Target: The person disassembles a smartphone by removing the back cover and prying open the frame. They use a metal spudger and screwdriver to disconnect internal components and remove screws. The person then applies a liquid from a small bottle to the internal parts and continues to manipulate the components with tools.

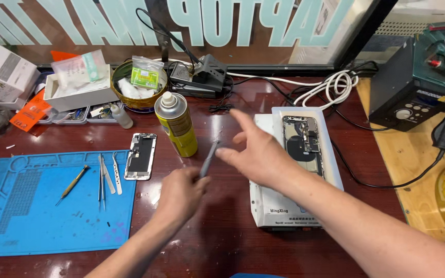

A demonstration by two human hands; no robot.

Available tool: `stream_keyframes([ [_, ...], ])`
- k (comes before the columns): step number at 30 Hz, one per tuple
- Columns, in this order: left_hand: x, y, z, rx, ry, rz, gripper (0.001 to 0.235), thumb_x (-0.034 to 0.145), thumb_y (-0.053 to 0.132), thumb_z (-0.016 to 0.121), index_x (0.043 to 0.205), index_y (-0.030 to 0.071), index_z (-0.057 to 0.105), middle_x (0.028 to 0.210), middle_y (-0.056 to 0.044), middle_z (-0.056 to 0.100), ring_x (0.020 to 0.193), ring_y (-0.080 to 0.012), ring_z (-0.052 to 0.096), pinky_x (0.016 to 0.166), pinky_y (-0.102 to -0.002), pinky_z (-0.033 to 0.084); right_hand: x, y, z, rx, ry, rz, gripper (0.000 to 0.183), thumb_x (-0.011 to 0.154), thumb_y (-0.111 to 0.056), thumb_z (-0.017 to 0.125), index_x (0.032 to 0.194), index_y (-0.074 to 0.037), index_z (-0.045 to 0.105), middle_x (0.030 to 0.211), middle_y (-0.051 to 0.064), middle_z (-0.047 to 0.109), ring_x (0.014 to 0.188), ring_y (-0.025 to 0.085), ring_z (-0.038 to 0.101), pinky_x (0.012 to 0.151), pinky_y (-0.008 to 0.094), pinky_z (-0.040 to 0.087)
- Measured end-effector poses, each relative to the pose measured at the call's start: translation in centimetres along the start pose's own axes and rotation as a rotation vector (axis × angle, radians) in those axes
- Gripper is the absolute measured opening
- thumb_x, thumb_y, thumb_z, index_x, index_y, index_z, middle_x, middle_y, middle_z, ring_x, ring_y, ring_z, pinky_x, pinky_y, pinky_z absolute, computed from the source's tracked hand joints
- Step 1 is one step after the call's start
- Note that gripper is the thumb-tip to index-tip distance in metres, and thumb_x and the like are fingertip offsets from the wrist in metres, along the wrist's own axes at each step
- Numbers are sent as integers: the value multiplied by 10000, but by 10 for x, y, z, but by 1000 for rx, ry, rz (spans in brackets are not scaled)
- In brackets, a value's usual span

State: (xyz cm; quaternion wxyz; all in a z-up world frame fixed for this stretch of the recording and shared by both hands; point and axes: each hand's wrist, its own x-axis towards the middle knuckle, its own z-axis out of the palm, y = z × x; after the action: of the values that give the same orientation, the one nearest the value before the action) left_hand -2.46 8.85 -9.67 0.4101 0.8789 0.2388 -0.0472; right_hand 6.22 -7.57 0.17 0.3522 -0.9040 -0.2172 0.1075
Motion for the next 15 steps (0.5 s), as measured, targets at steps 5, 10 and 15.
stream_keyframes([
  [5,29,-116,-25,332,118,-79,270,823,270,791,964,40,785,952,-244,746,923,-406,727,869,-495,565,-9,14,19,-6,-445,34,579,871,-305,709,1408,-142,570,1163,83,740,1081,197,717,926,348,578],
  [10,48,-130,-26,432,97,-30,305,818,284,808,902,-7,770,943,-264,740,932,-420,716,875,-508,559,-6,14,33,108,-556,122,462,879,-242,666,1317,-97,641,1077,87,781,871,183,785,816,318,616],
  [15,41,-122,-33,469,106,-189,443,860,467,785,973,39,765,991,-211,757,932,-378,736,828,-498,578,4,7,36,215,-535,109,433,907,-195,649,1315,-51,644,1025,91,798,834,162,771,775,294,621],
])
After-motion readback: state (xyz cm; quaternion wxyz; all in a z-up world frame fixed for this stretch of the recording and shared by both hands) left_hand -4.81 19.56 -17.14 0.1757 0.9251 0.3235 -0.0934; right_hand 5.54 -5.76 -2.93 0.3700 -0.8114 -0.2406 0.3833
